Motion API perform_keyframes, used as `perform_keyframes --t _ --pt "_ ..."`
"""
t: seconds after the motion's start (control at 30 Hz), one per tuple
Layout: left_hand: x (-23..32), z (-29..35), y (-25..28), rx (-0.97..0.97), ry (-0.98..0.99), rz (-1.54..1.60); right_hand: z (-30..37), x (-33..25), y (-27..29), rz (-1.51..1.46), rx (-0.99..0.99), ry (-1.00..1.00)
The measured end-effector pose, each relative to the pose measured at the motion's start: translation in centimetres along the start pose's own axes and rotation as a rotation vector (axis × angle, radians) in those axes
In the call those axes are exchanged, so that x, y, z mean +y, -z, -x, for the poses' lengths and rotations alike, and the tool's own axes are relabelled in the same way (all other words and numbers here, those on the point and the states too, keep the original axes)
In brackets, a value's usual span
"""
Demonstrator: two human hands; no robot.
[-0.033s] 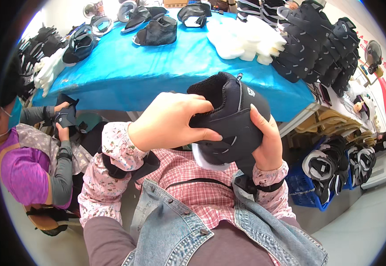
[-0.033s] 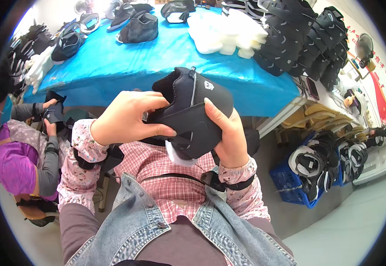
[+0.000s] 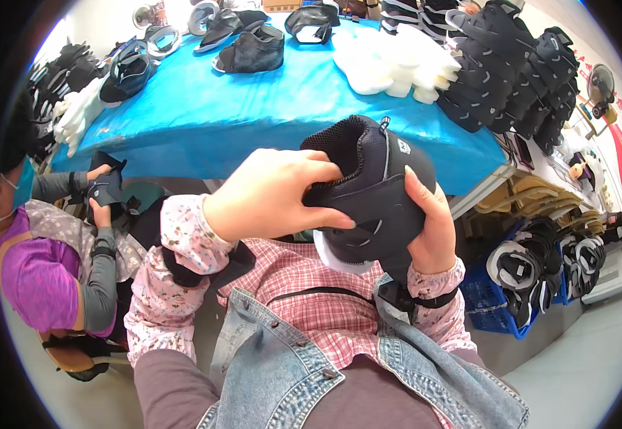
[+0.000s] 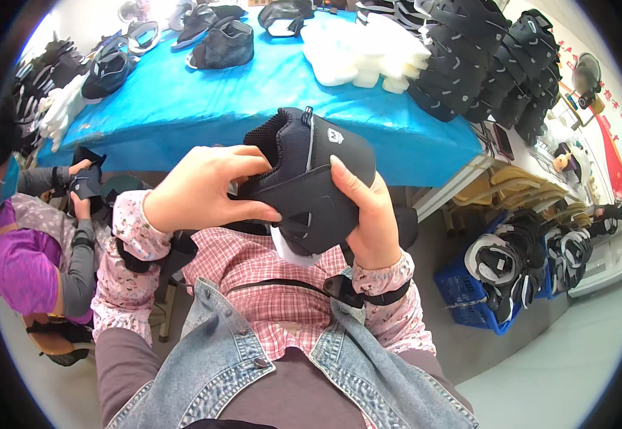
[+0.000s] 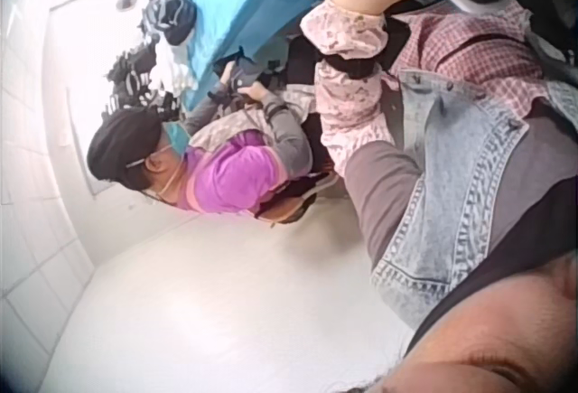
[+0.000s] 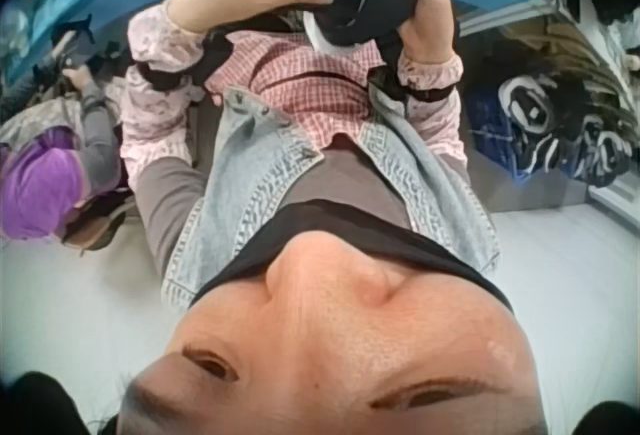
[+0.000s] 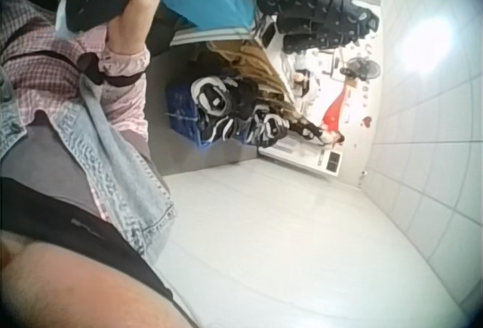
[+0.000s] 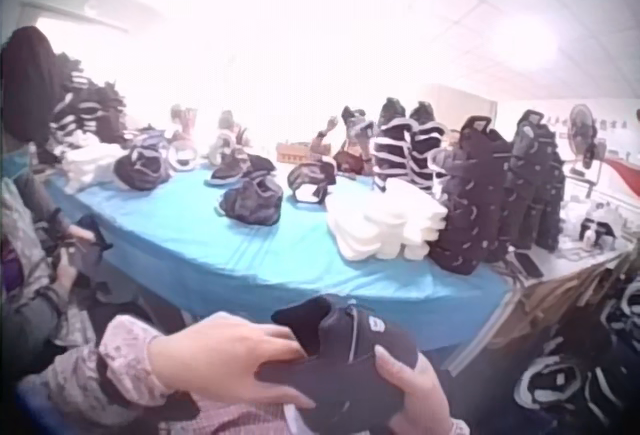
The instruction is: The person assembles shoe components by hand, first checking the interior of a black shoe upper, turning it over to inspect the outer surface, and then picking up a white foam midsole and pressing it into the shoe upper while seated at a production table.
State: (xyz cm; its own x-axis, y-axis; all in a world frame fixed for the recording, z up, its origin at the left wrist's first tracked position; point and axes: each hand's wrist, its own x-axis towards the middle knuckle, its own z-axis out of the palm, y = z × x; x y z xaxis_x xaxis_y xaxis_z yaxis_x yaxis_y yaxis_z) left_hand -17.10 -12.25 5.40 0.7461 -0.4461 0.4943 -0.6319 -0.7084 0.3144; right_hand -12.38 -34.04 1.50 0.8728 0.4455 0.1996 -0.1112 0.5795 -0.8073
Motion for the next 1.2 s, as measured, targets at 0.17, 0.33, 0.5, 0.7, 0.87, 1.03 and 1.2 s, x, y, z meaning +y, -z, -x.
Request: perform_keyframes --t 0.17,0.33,0.5,0.7,0.87,1.03,1.2 --pt "-1.1 -0.2 2.7 -0.544 0.139 0.124 -0.6 0.5 1.6 -0.268 0.017 -0.119" --pt "-1.6 0.8 0.4 -0.259 0.034 0.09 -0.5 1.4 1.7 -0.427 0.021 -0.152" --pt "-0.7 1.5 -0.6 -0.339 0.196 0.44 0.7 -0.4 1.2 0.077 -0.137 -0.175" --pt "-2.6 1.9 -3.9 -0.422 0.347 0.887 0.1 0.6 1.1 0.091 -0.128 -0.183" --pt "-1.2 2.9 -6.2 0.094 0.271 0.542 0.3 1.7 -0.9 0.355 0.04 0.174" --pt "0.6 1.9 -7.9 0.404 0.306 0.14 -0.2 5.7 -2.1 0.779 0.319 0.71" --pt "-0.1 1.9 -3.8 0.156 0.227 0.43 -0.8 3.1 -1.2 0.348 0.051 0.32"
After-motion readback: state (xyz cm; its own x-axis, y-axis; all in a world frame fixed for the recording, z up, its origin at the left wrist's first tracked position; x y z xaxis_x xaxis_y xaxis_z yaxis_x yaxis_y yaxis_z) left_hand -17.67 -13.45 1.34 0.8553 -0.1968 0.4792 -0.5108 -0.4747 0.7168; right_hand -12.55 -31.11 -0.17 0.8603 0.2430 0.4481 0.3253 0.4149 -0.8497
